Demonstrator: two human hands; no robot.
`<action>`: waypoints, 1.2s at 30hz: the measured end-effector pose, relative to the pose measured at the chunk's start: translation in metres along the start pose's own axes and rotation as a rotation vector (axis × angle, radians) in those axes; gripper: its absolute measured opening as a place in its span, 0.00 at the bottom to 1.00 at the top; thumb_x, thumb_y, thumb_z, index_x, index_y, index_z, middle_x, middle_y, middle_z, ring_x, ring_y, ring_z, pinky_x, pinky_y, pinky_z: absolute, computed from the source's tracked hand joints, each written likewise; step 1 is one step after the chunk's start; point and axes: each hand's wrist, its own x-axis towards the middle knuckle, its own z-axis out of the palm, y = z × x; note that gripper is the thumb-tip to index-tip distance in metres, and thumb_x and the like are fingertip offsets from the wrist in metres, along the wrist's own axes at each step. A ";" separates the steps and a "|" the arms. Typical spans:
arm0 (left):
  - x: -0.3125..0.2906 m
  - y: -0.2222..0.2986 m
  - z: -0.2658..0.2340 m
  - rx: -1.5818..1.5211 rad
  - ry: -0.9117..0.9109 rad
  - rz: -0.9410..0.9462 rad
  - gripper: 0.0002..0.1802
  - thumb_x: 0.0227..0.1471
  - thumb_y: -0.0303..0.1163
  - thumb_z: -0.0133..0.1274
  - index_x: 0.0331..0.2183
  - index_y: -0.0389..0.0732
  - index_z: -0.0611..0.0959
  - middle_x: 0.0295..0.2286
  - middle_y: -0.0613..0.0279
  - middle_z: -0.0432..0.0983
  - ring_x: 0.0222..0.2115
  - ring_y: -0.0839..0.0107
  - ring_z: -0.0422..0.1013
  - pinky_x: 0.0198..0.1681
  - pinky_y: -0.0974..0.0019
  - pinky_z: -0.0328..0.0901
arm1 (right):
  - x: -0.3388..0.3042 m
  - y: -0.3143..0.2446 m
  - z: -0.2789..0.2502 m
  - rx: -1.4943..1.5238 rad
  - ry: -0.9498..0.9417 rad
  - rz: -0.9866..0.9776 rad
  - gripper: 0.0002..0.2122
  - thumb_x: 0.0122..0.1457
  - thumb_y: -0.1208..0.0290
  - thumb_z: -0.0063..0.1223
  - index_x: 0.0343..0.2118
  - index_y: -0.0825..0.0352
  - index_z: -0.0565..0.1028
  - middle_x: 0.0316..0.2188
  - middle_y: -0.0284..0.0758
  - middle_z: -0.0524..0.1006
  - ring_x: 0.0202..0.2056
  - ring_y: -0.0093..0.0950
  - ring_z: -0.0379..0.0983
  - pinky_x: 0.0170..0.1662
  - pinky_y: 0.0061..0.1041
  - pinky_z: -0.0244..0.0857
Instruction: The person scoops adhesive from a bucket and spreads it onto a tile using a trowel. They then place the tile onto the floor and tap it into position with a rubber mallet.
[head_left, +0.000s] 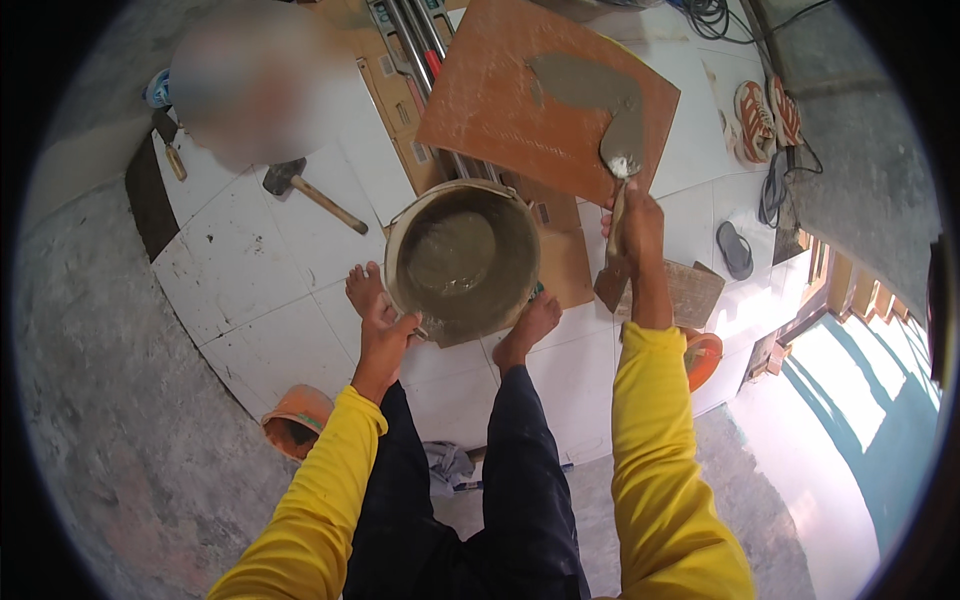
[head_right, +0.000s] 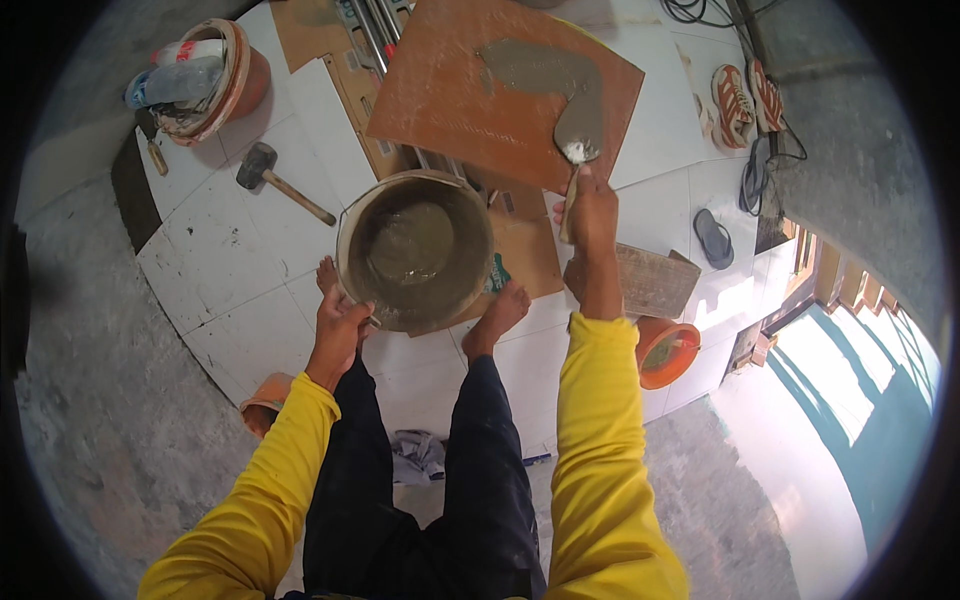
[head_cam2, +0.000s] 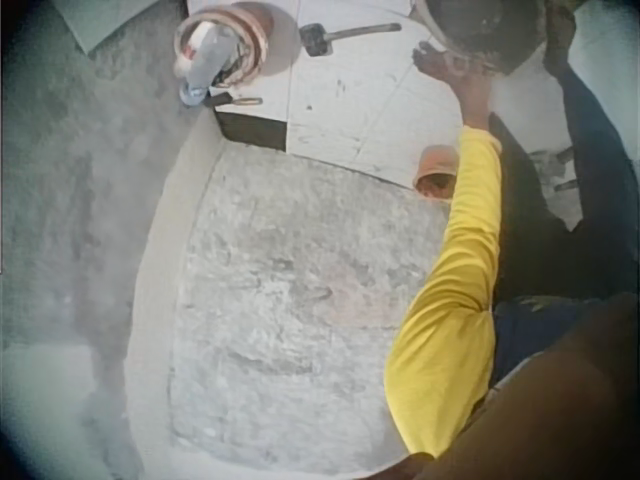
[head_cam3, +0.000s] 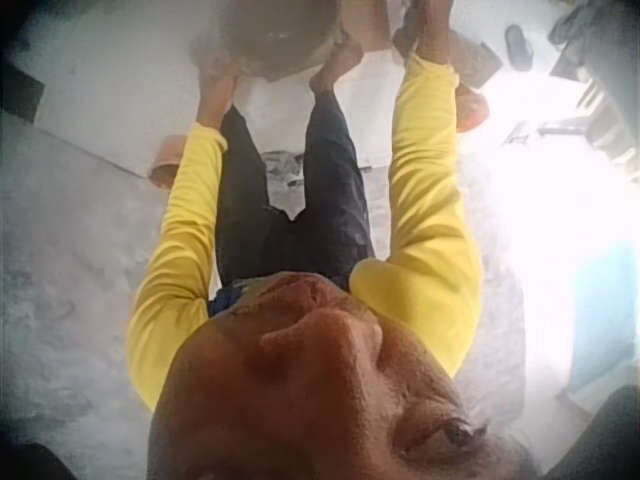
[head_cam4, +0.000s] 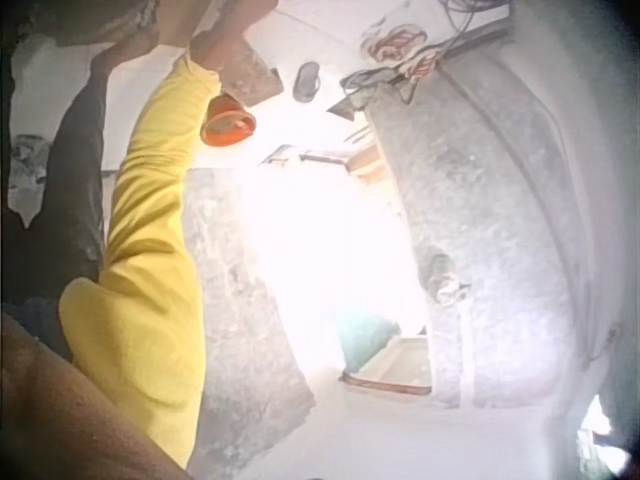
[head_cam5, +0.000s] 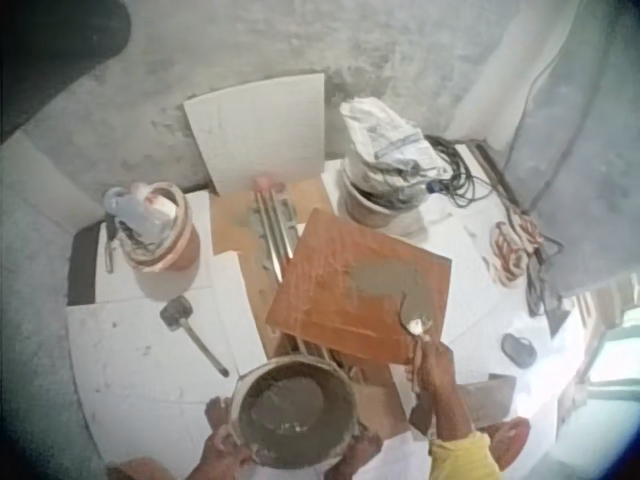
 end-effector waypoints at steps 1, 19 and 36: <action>0.000 -0.001 0.002 0.003 0.019 0.005 0.21 0.59 0.18 0.55 0.54 0.37 0.75 0.48 0.58 0.81 0.39 0.74 0.81 0.33 0.70 0.78 | -0.014 0.011 0.000 -0.043 0.020 0.002 0.21 0.74 0.55 0.46 0.54 0.71 0.76 0.34 0.38 0.80 0.26 0.26 0.77 0.28 0.30 0.72; -0.021 -0.016 0.002 0.330 -0.007 0.249 0.19 0.59 0.18 0.58 0.51 0.35 0.76 0.49 0.57 0.78 0.48 0.71 0.75 0.46 0.67 0.76 | -0.154 0.096 0.074 -1.108 -0.080 -0.725 0.11 0.67 0.62 0.58 0.43 0.64 0.79 0.36 0.39 0.79 0.39 0.41 0.80 0.40 0.42 0.76; -0.014 -0.023 -0.006 0.389 0.042 0.382 0.19 0.47 0.31 0.69 0.39 0.37 0.80 0.71 0.28 0.47 0.74 0.34 0.35 0.74 0.38 0.28 | -0.138 0.097 0.059 -0.782 -0.682 -0.505 0.19 0.69 0.54 0.56 0.42 0.69 0.83 0.32 0.49 0.83 0.35 0.52 0.79 0.41 0.43 0.72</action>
